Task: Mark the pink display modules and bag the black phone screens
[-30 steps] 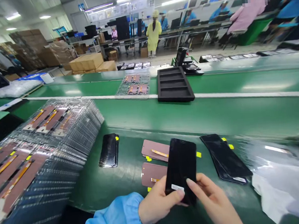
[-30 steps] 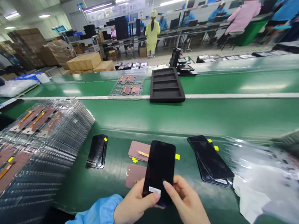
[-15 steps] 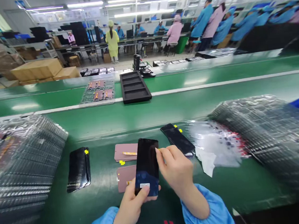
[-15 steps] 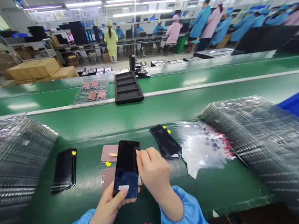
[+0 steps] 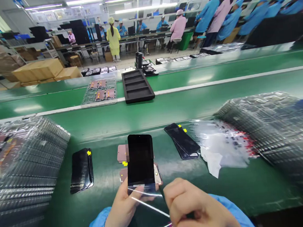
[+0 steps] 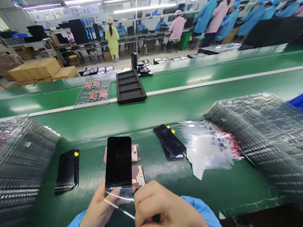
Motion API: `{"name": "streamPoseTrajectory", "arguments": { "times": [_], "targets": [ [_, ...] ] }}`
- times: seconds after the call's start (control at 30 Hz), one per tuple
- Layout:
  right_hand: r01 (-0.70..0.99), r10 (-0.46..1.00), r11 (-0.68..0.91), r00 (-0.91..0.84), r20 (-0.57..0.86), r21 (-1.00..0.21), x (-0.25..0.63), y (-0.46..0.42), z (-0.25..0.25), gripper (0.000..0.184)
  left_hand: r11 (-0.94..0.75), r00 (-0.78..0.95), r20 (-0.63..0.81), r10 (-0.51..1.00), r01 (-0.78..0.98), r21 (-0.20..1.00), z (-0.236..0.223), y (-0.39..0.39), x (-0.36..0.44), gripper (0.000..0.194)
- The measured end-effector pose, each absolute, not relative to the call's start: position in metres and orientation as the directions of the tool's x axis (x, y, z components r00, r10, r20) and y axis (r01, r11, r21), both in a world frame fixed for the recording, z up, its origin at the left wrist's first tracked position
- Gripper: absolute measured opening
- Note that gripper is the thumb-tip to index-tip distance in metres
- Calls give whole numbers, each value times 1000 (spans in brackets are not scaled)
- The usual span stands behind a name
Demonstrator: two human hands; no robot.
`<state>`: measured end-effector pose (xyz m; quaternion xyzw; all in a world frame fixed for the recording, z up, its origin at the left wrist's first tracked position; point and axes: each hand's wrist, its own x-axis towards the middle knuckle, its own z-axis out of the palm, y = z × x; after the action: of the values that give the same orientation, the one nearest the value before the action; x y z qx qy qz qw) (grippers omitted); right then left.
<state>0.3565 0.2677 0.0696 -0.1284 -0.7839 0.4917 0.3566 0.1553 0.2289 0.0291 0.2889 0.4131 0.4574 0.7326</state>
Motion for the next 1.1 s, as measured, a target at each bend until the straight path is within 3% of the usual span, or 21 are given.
{"name": "streamPoseTrajectory", "arguments": {
  "times": [0.23,0.47,0.93,1.1],
  "targets": [
    [-195,730,356,-552,402,-914,391,285,52,32,431,293,-331,897,-404,807,40,223,158,38],
    [-262,741,388,-481,468,-884,396,295,37,28,430,292,-340,894,-344,835,36,217,157,36],
    [-152,745,443,-487,457,-884,403,309,21,21,397,251,-327,911,-328,857,37,214,158,35],
    [-110,757,443,-486,437,-890,405,310,15,22,446,276,-366,889,-341,828,38,212,158,48]
  ]
}}
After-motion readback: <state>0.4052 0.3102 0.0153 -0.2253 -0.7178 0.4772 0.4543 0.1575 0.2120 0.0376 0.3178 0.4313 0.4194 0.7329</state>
